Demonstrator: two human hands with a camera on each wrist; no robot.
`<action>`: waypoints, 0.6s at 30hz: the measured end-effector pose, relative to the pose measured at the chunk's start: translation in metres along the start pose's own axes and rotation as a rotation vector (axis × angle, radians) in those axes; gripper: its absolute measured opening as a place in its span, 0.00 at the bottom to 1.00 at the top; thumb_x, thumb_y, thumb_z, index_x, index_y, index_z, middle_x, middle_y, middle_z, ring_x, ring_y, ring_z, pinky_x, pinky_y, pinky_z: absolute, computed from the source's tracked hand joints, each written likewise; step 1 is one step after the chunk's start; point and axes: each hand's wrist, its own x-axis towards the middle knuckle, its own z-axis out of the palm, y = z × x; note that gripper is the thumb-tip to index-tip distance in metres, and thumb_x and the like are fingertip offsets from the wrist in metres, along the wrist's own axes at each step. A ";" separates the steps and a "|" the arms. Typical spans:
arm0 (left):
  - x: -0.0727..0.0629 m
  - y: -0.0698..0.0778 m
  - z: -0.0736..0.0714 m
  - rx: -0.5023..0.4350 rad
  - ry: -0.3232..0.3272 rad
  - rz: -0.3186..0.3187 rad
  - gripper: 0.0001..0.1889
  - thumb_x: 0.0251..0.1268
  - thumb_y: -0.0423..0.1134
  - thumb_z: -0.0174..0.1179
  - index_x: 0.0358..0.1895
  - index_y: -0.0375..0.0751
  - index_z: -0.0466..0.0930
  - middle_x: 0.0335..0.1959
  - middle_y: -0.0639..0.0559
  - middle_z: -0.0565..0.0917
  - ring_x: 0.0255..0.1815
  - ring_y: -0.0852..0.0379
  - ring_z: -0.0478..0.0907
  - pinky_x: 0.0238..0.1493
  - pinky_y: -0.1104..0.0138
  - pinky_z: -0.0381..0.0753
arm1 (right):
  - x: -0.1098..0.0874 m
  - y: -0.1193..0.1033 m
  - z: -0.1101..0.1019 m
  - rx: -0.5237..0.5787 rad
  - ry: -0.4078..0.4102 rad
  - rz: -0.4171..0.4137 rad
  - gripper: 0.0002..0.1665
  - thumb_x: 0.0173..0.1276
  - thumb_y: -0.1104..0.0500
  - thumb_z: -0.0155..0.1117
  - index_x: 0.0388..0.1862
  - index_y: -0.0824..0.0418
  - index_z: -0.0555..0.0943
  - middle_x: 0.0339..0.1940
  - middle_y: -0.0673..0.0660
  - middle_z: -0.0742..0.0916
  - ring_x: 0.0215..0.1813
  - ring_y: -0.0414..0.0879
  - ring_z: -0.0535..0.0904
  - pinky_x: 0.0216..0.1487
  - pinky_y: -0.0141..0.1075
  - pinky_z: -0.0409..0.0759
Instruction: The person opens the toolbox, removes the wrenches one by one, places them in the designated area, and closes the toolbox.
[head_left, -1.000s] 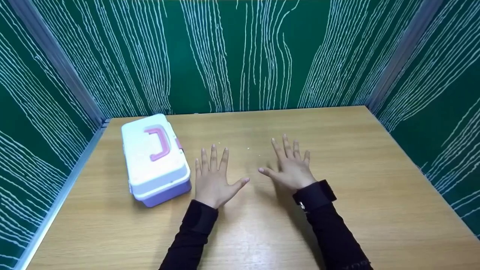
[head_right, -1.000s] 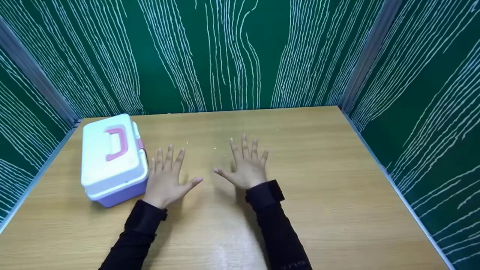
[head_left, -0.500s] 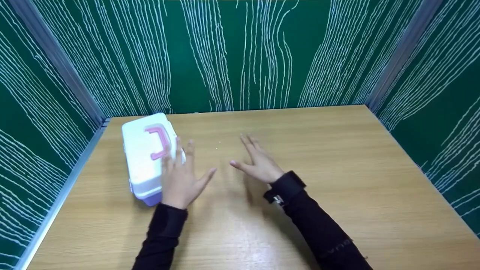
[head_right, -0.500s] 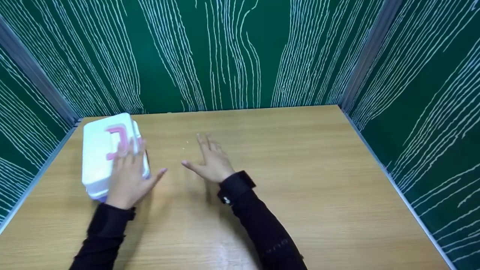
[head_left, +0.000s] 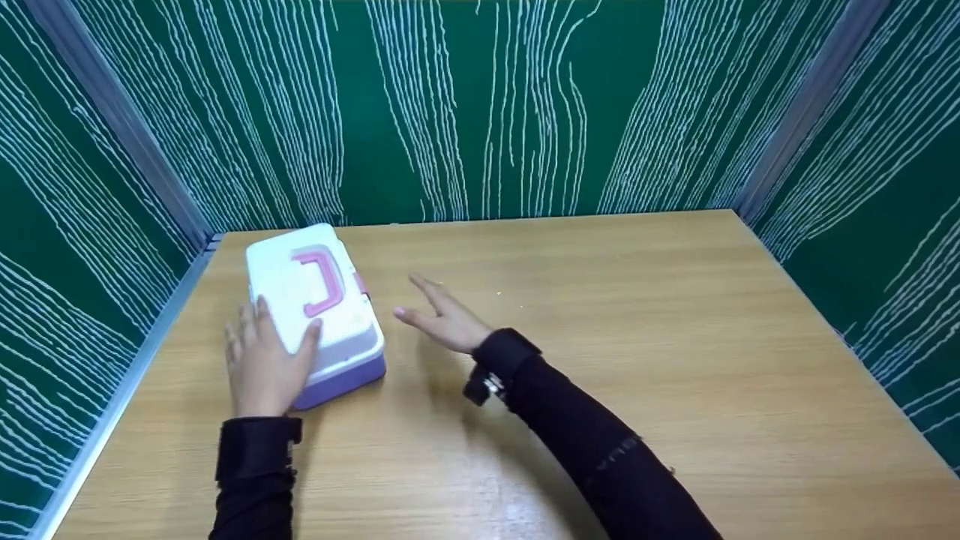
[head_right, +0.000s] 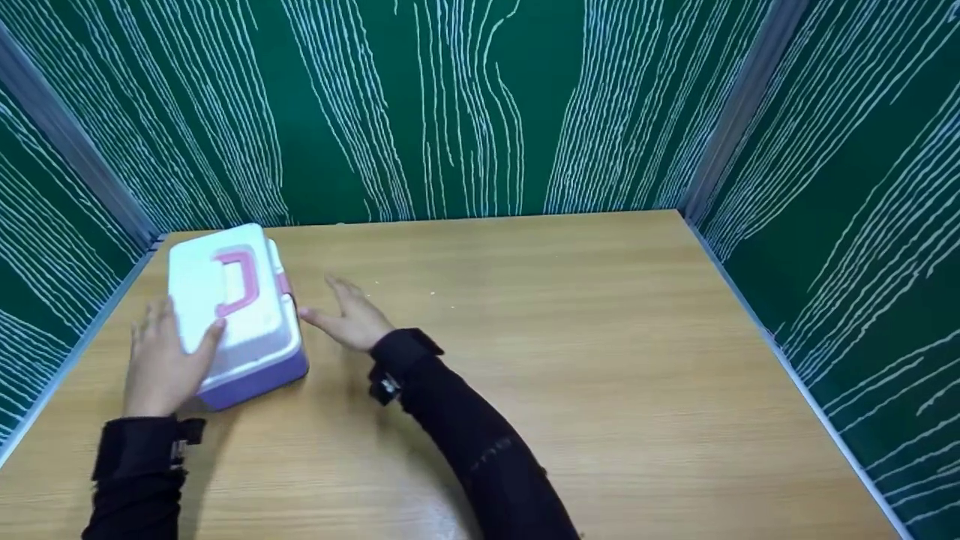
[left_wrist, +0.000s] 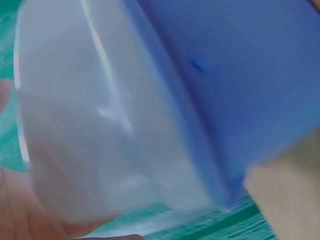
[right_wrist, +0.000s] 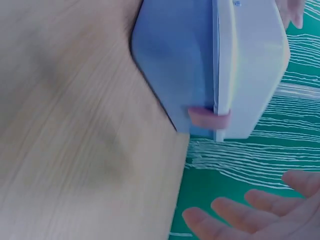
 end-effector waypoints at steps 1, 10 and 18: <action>0.001 -0.004 -0.001 -0.028 -0.008 -0.013 0.53 0.67 0.71 0.42 0.78 0.33 0.34 0.78 0.28 0.36 0.76 0.25 0.32 0.74 0.35 0.35 | 0.003 -0.003 0.004 0.006 -0.014 0.008 0.52 0.66 0.26 0.51 0.81 0.46 0.49 0.82 0.55 0.55 0.81 0.54 0.51 0.79 0.53 0.51; 0.006 -0.025 0.000 -0.327 -0.082 -0.053 0.47 0.71 0.63 0.44 0.79 0.39 0.33 0.79 0.32 0.46 0.78 0.32 0.47 0.75 0.39 0.49 | 0.017 -0.021 0.037 0.054 -0.094 0.004 0.47 0.72 0.33 0.49 0.81 0.52 0.49 0.82 0.56 0.56 0.80 0.54 0.54 0.79 0.47 0.53; 0.005 -0.026 0.001 -0.416 -0.125 -0.083 0.49 0.70 0.66 0.43 0.79 0.43 0.29 0.79 0.35 0.46 0.78 0.34 0.48 0.75 0.41 0.49 | 0.021 -0.023 0.053 0.129 -0.055 -0.001 0.41 0.76 0.40 0.48 0.80 0.56 0.53 0.79 0.58 0.62 0.78 0.55 0.59 0.78 0.45 0.57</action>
